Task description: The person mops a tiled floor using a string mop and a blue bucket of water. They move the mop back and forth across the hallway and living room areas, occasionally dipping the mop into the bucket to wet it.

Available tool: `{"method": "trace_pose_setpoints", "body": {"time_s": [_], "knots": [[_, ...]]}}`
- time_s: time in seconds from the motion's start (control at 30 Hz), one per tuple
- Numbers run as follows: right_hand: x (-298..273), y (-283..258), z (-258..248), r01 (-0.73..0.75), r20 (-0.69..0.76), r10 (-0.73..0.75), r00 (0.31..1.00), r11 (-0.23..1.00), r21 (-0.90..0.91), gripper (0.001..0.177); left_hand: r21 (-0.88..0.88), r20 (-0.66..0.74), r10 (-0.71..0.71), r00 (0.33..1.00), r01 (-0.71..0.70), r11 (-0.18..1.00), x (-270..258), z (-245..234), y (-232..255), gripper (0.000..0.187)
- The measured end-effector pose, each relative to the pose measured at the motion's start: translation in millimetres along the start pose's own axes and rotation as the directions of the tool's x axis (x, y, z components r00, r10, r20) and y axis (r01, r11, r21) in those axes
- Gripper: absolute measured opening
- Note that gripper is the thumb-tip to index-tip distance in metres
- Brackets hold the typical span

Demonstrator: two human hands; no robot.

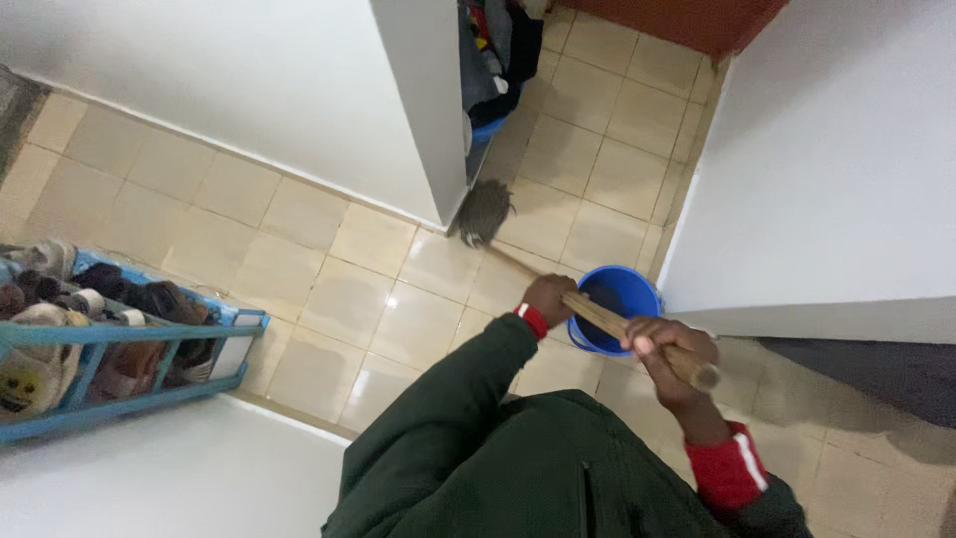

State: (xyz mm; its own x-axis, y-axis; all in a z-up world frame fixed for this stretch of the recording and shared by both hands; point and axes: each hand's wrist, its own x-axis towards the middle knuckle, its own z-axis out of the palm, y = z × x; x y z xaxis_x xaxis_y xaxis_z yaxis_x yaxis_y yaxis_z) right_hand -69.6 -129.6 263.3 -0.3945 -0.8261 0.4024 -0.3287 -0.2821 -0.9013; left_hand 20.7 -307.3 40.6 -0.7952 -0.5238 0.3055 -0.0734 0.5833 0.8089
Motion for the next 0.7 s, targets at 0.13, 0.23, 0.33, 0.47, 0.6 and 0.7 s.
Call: {"method": "trace_pose_setpoints", "body": {"time_s": [0.13,0.23,0.33,0.47,0.6,0.7], "knots": [[28.2,-43.6,1.2,-0.089,0.148,0.077,0.986,0.993,0.076,0.021,-0.052,0.005,-0.034,0.999,0.034,0.998,-17.1,-17.2,28.7,0.034],[51.2,-51.6,8.9,-0.117,0.233,0.077,0.970,0.979,0.166,0.023,-0.122,0.071,-0.040,0.997,0.049,0.991,-30.7,-22.7,25.2,0.032],[66.8,-41.4,10.6,-0.157,0.310,0.051,0.949,0.932,0.328,0.024,-0.237,0.190,-0.094,0.977,0.139,0.962,-48.7,-21.9,11.4,0.032],[74.4,-20.5,16.0,-0.195,0.278,0.075,0.958,0.878,0.436,0.025,-0.085,0.059,0.114,0.992,-0.109,0.990,-50.1,-21.6,-6.7,0.026],[97.3,-11.0,21.0,-0.117,0.328,-0.019,0.944,0.913,0.392,0.027,0.014,0.030,0.263,0.964,-0.264,0.965,-24.3,-27.0,-32.3,0.028],[127.4,-15.0,16.1,-0.104,0.417,-0.058,0.907,0.929,0.355,0.030,-0.028,0.054,0.194,0.980,-0.193,0.981,-0.6,-19.1,-53.2,0.023]]}}
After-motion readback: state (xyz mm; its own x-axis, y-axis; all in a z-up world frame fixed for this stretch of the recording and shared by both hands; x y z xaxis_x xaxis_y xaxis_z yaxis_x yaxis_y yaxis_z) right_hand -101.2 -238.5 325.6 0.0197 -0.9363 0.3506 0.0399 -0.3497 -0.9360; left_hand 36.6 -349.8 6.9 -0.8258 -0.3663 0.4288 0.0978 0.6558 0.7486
